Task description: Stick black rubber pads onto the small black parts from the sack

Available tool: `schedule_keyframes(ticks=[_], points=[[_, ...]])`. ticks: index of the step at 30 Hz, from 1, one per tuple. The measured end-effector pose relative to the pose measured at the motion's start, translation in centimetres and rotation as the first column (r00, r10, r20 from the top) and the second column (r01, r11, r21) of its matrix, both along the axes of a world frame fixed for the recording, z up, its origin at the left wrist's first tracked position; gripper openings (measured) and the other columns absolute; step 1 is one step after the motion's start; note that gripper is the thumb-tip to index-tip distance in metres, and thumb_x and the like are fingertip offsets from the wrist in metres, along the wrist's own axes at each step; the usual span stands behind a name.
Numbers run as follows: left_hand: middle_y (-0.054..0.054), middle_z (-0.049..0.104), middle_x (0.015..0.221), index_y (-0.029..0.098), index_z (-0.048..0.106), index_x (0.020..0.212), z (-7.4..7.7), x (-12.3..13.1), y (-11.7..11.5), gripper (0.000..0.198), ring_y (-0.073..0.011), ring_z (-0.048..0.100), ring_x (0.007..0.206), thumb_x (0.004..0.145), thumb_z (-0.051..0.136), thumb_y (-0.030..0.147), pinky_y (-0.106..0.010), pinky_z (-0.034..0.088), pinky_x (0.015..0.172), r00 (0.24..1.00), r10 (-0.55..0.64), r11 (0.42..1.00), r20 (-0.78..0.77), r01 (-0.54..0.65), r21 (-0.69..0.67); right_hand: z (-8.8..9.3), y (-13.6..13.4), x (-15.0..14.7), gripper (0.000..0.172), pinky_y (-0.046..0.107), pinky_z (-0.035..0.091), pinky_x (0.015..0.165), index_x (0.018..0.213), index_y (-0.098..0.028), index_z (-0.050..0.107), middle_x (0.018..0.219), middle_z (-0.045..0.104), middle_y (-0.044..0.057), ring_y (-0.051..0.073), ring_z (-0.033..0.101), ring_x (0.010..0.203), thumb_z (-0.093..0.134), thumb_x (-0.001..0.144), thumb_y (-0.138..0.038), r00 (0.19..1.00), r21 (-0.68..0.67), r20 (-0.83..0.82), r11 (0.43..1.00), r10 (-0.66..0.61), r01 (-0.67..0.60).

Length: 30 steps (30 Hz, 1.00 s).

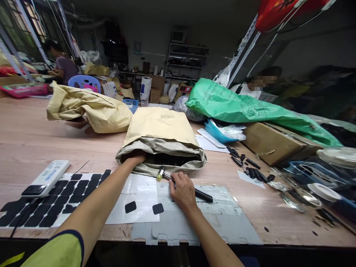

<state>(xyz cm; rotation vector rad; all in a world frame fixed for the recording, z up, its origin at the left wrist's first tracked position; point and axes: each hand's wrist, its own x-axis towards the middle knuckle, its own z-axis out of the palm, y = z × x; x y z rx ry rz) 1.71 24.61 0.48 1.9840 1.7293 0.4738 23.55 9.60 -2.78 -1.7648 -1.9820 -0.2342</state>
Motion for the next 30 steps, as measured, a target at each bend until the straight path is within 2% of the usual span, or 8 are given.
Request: schedule_keyframes(ticks=[5,9,12,16,19,24,28,30], points=[[-0.017,0.062,0.130,0.019,0.062,0.124,0.5,0.4,-2.8,0.040,-0.0331,0.059,0.115,0.087,0.049,0.025,-0.042,0.045,0.094,0.990,-0.105,0.994,-0.092,0.101,-0.053,0.0,0.0,-0.1,0.012,0.030,0.032,0.076,0.093,-0.020,0.064,0.089,0.058,0.005,0.019,0.047,0.086,0.055,0.087,-0.023,1.000,0.011,0.000,1.000,0.000,0.000],[-0.010,0.067,0.114,0.023,0.067,0.111,1.1,-0.1,-5.3,0.030,-0.0281,0.061,0.106,0.091,0.045,0.028,-0.038,0.046,0.092,0.968,-0.204,0.978,-0.147,0.206,0.001,-0.2,0.0,-0.1,0.011,0.029,0.031,0.076,0.092,-0.020,0.065,0.088,0.058,0.004,0.019,0.047,0.084,0.056,0.086,-0.024,1.000,0.027,-0.011,1.000,0.003,-0.003],[-0.007,0.065,0.111,0.026,0.064,0.112,1.1,-0.3,-6.7,0.028,-0.0277,0.058,0.107,0.092,0.045,0.028,-0.040,0.047,0.093,0.933,-0.276,0.953,-0.230,0.297,0.061,-0.4,0.1,-0.1,0.011,0.029,0.031,0.075,0.092,-0.020,0.065,0.088,0.058,0.004,0.018,0.046,0.083,0.056,0.086,-0.023,1.000,0.044,-0.012,0.999,-0.001,0.001],[-0.008,0.055,0.134,0.024,0.058,0.118,0.0,-0.4,-8.5,0.028,-0.0291,0.052,0.121,0.092,0.047,0.024,-0.046,0.043,0.103,0.931,-0.307,0.934,-0.198,0.335,0.127,-0.6,0.2,0.0,0.011,0.030,0.031,0.075,0.092,-0.020,0.065,0.087,0.058,0.004,0.018,0.046,0.082,0.056,0.086,-0.024,1.000,0.059,-0.006,0.998,0.000,0.000],[-0.006,0.041,0.152,0.024,0.056,0.121,-1.1,-0.5,-9.5,0.036,-0.0293,0.035,0.140,0.087,0.050,0.014,-0.048,0.030,0.116,0.924,-0.366,0.907,-0.111,0.381,0.179,-0.7,0.3,0.1,0.012,0.030,0.031,0.075,0.092,-0.020,0.065,0.087,0.058,0.004,0.018,0.046,0.082,0.056,0.085,-0.024,1.000,0.064,-0.003,0.998,0.007,-0.007],[-0.003,0.046,0.150,0.027,0.041,0.143,-1.9,-0.9,-9.9,0.066,-0.0268,0.019,0.149,0.083,0.046,0.001,-0.055,0.013,0.122,0.927,-0.373,0.907,-0.026,0.371,0.199,-0.8,0.3,0.2,0.013,0.029,0.031,0.074,0.092,-0.020,0.066,0.088,0.058,0.004,0.018,0.046,0.083,0.056,0.086,-0.026,1.000,0.059,0.006,0.998,0.000,-0.001],[-0.004,0.038,0.155,0.029,0.034,0.149,-1.8,-1.5,-10.5,0.073,-0.0266,0.019,0.149,0.083,0.047,0.000,-0.057,0.014,0.120,0.932,-0.361,0.889,-0.045,0.358,0.284,-0.7,0.2,0.2,0.013,0.030,0.031,0.075,0.092,-0.020,0.066,0.087,0.058,0.004,0.018,0.046,0.082,0.056,0.086,-0.026,1.000,0.066,0.000,0.998,0.006,-0.006],[-0.007,0.042,0.151,0.026,0.043,0.143,-1.9,-2.0,-11.0,0.064,-0.0289,0.027,0.144,0.083,0.056,0.007,-0.055,0.018,0.119,0.951,-0.301,0.869,-0.075,0.305,0.390,-0.7,0.2,0.2,0.013,0.030,0.031,0.074,0.092,-0.020,0.066,0.086,0.058,0.004,0.018,0.046,0.082,0.056,0.086,-0.026,1.000,0.072,-0.002,0.997,0.011,-0.011]])
